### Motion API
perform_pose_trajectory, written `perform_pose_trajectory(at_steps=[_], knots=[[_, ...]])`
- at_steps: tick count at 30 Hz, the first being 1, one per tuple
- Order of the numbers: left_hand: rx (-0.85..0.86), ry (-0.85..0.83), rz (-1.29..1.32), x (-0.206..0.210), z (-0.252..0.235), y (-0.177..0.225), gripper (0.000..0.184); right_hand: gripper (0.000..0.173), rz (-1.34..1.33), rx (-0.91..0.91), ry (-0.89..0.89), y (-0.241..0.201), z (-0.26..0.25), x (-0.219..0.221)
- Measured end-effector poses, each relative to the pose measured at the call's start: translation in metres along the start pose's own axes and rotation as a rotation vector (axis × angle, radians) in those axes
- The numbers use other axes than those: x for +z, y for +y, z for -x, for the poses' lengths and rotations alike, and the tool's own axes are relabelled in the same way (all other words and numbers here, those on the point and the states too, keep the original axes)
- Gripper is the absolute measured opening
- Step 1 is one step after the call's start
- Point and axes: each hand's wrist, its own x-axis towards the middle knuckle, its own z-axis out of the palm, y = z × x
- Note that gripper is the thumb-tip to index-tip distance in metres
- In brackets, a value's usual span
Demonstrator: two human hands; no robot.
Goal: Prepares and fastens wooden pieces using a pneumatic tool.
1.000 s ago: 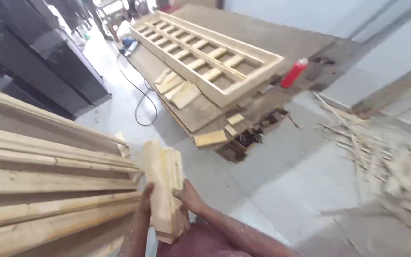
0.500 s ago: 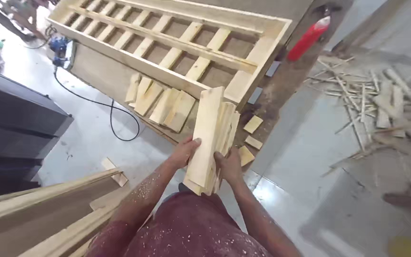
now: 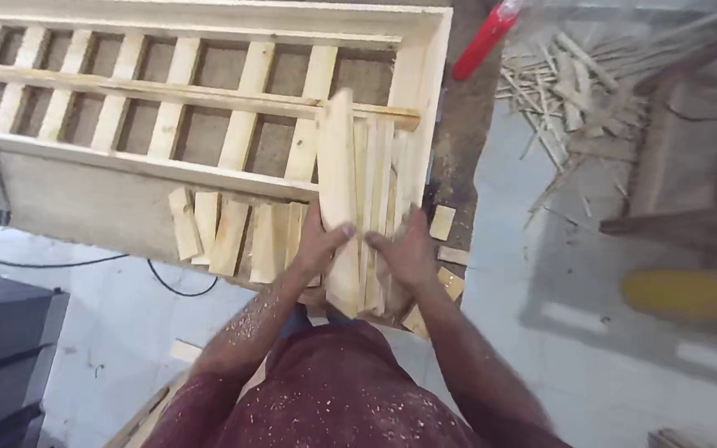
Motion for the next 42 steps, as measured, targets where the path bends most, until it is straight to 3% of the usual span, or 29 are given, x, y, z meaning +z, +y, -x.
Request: perform_pose_trajectory(at_steps=[3, 7, 10, 13, 16, 19, 22, 24, 26, 29, 31, 34, 36, 38, 40, 42], knots=[[-0.007, -0.081, 0.043, -0.012, -0.076, 0.034, 0.067, 0.113, 0.065, 0.010, 0.097, -0.055, -0.047, -0.013], [-0.139, -0.169, 0.229, -0.017, -0.172, 0.041, 0.054, 0.105, 0.147, 0.019, 0.157, -0.096, -0.115, -0.024], [-0.436, -0.005, -0.138, -0.031, -0.206, 0.030, 0.054, 0.099, 0.172, 0.045, 0.049, -0.081, -0.162, -0.008], [-0.496, 0.078, -0.395, -0.049, -0.214, 0.018, 0.057, 0.101, 0.203, 0.061, -0.049, -0.064, -0.175, 0.020], [-0.307, 0.060, -0.339, -0.080, -0.190, 0.027, 0.064, 0.104, 0.156, 0.091, -0.009, -0.049, -0.163, 0.028], [-0.105, -0.108, -0.059, -0.147, -0.154, 0.026, 0.070, 0.083, -0.008, 0.027, 0.108, -0.029, -0.131, 0.013], [-0.122, -0.225, 0.135, -0.213, -0.087, 0.012, 0.094, 0.051, -0.140, -0.058, 0.295, 0.006, -0.075, 0.010], [-0.173, -0.138, 0.159, -0.237, -0.022, 0.010, 0.088, 0.040, -0.091, -0.163, 0.309, 0.022, -0.040, 0.019], [-0.206, -0.040, 0.146, -0.247, 0.032, 0.010, 0.082, 0.039, -0.024, -0.298, 0.144, 0.044, -0.021, 0.033], [-0.252, 0.084, 0.098, -0.235, 0.082, -0.001, 0.087, 0.030, 0.109, -0.405, -0.228, 0.068, -0.013, 0.057], [-0.204, 0.138, 0.134, -0.220, 0.096, -0.009, 0.094, 0.026, 0.196, -0.468, -0.494, 0.063, -0.010, 0.067], [-0.137, 0.220, 0.175, -0.213, 0.116, -0.010, 0.095, 0.025, 0.297, -0.771, -0.735, 0.039, -0.026, 0.093], [-0.088, 0.256, 0.159, -0.220, 0.132, -0.005, 0.088, 0.027, 0.362, -0.980, -0.813, 0.014, -0.039, 0.108], [-0.043, 0.276, 0.159, -0.229, 0.150, -0.008, 0.083, 0.031, 0.422, -1.075, -0.841, -0.010, -0.047, 0.114], [-0.037, 0.332, 0.181, -0.239, 0.172, -0.011, 0.083, 0.036, 0.435, -1.120, -0.809, -0.030, -0.055, 0.125], [-0.070, 0.418, 0.160, -0.253, 0.193, -0.011, 0.097, 0.037, 0.408, -1.094, -0.744, -0.047, -0.059, 0.141]])
